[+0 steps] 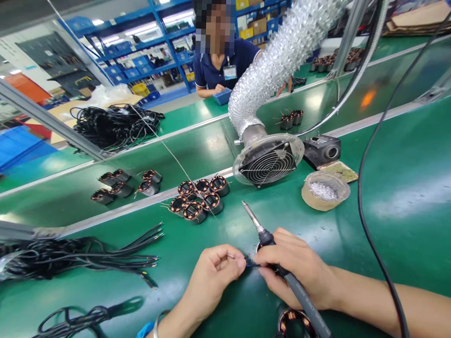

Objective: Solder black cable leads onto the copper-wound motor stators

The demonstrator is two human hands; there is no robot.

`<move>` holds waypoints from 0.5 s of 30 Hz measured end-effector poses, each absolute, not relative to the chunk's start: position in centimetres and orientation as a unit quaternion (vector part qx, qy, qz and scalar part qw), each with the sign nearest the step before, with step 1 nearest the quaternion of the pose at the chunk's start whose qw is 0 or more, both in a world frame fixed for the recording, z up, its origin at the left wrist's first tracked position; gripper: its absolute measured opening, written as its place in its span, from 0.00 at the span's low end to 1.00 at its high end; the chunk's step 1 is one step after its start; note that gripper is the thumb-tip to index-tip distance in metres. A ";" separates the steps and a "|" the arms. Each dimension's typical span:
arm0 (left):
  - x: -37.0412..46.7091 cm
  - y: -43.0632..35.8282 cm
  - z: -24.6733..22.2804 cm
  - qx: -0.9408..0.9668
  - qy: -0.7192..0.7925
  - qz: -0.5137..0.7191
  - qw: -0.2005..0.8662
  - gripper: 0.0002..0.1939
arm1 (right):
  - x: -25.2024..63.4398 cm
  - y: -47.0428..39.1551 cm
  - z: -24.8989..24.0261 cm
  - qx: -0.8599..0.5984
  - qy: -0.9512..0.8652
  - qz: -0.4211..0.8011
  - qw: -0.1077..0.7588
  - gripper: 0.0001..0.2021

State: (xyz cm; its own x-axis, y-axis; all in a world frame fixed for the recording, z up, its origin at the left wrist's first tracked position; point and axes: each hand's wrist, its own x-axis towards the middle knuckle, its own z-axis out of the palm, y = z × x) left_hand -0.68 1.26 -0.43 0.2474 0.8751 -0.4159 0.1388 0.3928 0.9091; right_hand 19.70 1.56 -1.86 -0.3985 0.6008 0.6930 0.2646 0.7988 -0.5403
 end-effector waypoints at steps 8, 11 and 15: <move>0.3 1.1 0.3 0.514 0.565 0.291 0.576 0.13 | 19.2 1.3 -2.2 -0.284 -0.807 0.173 0.488 0.11; 0.2 1.0 0.3 0.541 0.559 0.292 0.557 0.13 | 19.2 1.3 -2.2 -0.284 -0.802 0.175 0.495 0.14; 0.0 0.8 0.5 0.582 0.544 0.281 0.535 0.11 | 19.2 1.7 -1.8 -0.277 -0.822 0.165 0.470 0.17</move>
